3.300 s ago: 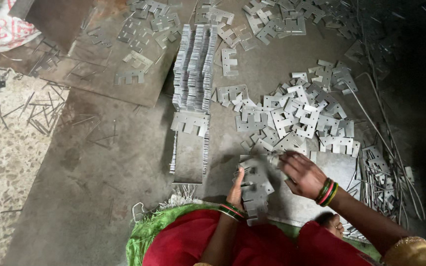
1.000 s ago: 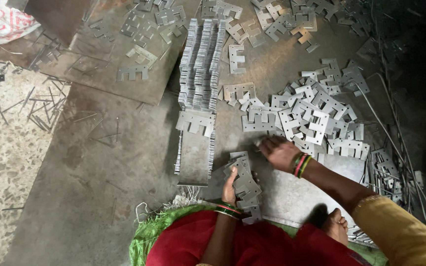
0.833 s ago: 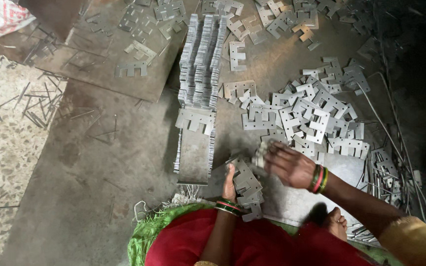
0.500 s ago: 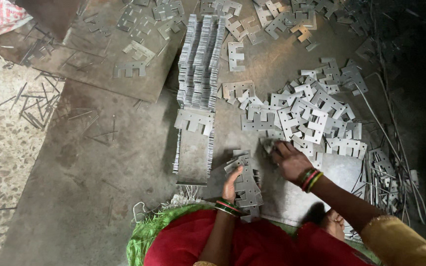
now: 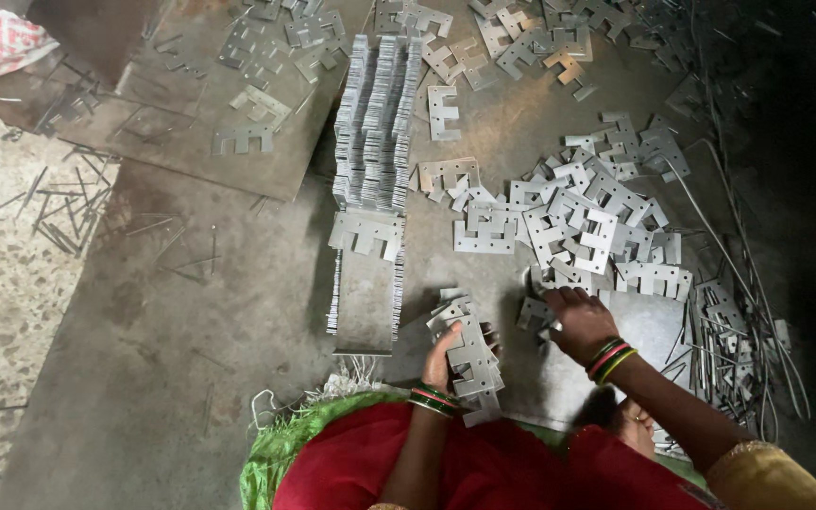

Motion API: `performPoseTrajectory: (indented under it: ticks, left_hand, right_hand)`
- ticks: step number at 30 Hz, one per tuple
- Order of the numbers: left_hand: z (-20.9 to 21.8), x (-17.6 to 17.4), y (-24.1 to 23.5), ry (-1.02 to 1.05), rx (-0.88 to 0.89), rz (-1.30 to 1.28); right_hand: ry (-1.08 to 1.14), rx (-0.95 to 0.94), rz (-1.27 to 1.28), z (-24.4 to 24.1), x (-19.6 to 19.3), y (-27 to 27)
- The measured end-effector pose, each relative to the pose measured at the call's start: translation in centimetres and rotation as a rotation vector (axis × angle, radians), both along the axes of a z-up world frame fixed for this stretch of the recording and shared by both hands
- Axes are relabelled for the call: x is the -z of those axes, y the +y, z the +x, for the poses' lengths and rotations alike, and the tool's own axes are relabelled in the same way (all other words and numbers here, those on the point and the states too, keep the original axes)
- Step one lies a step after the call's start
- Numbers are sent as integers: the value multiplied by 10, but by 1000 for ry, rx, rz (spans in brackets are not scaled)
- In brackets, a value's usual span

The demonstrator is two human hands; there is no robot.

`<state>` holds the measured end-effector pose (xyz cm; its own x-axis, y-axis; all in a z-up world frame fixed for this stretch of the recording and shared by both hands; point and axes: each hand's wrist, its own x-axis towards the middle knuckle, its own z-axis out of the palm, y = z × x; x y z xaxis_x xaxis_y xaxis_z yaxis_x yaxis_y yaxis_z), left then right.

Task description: The person sorts metal E-shaped transformer laminations by hand, picking them up from a pile on the floor and stacking them into a neat row.

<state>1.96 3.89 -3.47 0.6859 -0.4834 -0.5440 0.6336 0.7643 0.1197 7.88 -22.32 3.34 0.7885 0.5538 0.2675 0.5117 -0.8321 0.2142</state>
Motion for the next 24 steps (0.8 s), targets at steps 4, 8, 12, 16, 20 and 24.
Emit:
performPoseTrajectory:
  ticks: [4,8,12,16,20,24]
  left_hand:
    - [-4,14,-3,-73,31,71]
    - [-6,26,-9,-34,43,120]
    - [-6,40,-18,-67,60,45]
    - [-6,44,-19,-140,109,165]
    - [-7,36,-18,-106,129,-6]
    - [-6,23,-16,-76,72,70]
  right_hand:
    - [929,511,-113,2,-8,-6]
    - [272,-123,275,-35,-13,-9]
    - [321,-134,70,-31,-6,-22]
    - [413,199,27,-5,-5,-28]
    - [828,520,3,7,-1,-34]
    - [790,515,355,12,-23,-33]
